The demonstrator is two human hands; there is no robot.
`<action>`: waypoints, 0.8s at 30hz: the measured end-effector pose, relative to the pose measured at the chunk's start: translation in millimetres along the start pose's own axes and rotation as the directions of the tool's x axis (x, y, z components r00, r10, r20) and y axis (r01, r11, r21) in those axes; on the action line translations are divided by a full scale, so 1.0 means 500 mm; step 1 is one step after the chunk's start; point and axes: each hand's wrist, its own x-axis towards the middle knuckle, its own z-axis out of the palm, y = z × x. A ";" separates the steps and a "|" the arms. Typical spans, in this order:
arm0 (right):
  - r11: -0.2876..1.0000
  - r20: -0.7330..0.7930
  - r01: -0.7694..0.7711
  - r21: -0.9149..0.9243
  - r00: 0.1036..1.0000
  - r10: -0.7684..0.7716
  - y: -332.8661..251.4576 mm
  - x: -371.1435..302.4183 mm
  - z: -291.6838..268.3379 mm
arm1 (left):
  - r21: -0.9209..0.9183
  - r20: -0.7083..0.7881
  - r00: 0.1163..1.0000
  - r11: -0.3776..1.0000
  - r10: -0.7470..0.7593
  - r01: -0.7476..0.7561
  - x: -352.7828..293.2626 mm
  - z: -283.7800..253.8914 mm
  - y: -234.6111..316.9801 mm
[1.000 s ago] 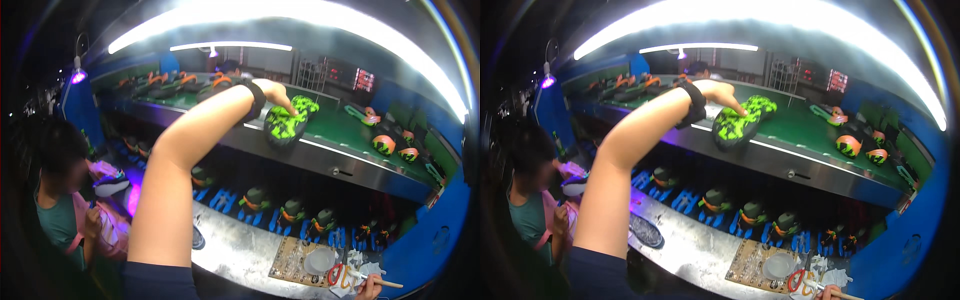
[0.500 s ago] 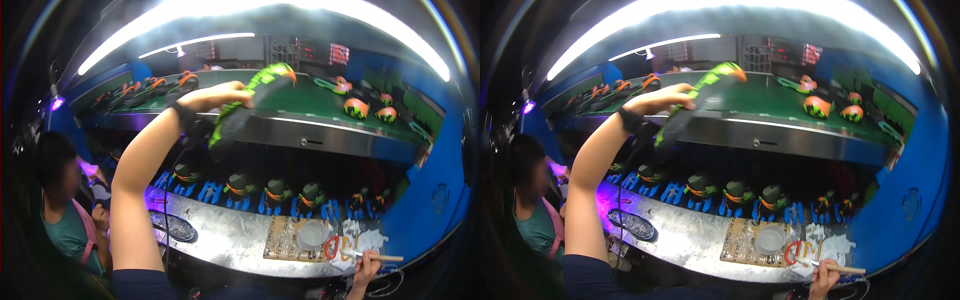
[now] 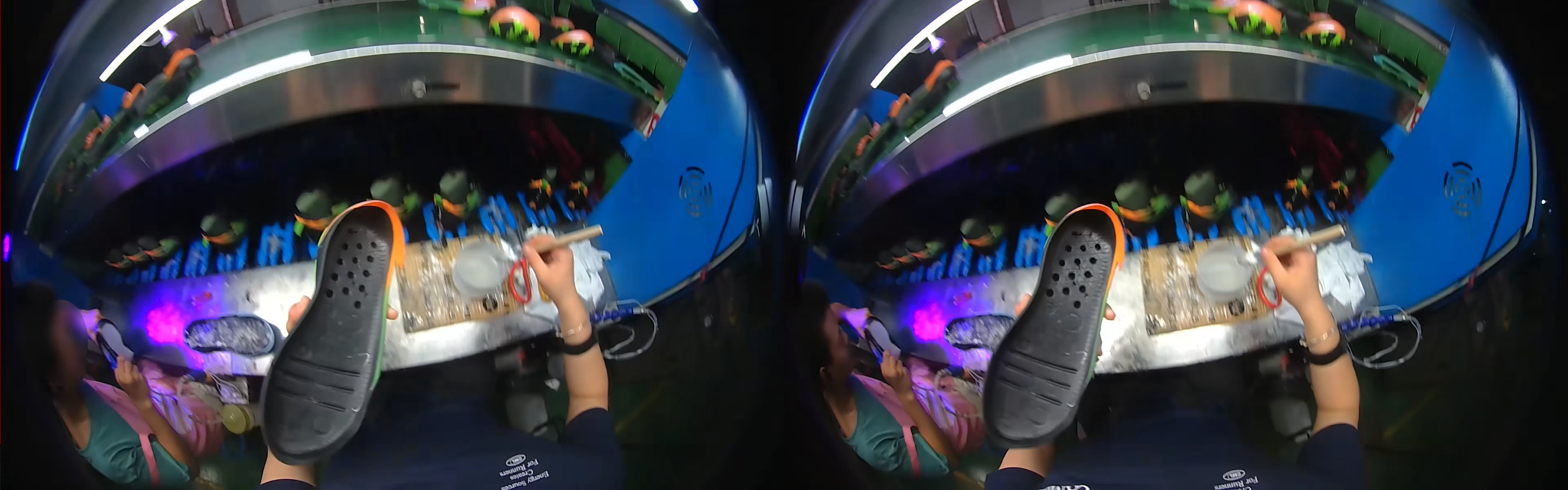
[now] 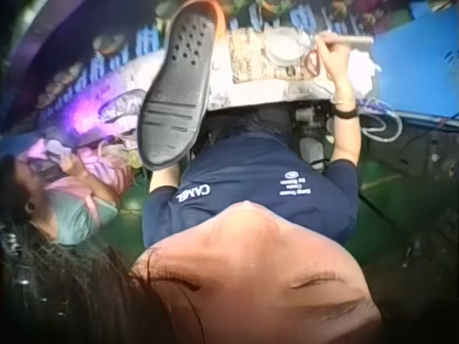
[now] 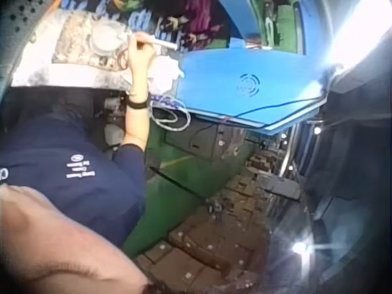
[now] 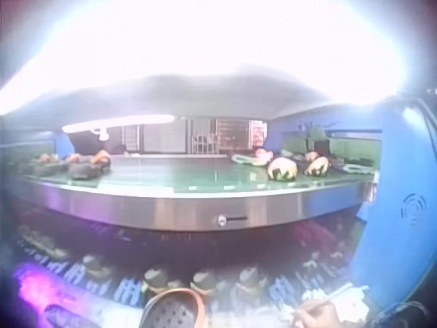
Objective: The person is applying glue to the edges of shoe soles using a brush and placing them on a conveyor belt.
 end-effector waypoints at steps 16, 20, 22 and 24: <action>0.967 0.057 -0.079 -0.241 0.994 0.095 0.017 0.006 0.054 | -0.230 -0.087 0.991 0.970 -0.098 0.076 -0.043 -0.073 -0.050; 0.997 0.032 -0.003 -0.076 0.999 0.005 -0.025 0.011 0.062 | -0.361 -0.103 0.989 0.931 -0.106 0.062 -0.022 -0.046 -0.055; 1.000 0.044 0.012 0.026 0.999 -0.013 -0.065 0.012 0.085 | -0.400 -0.208 0.969 0.916 -0.132 0.038 -0.009 -0.020 -0.058; 0.984 0.055 0.065 0.163 0.996 -0.075 -0.109 0.008 0.119 | -0.419 -0.203 0.966 0.906 -0.157 0.059 -0.004 -0.012 -0.062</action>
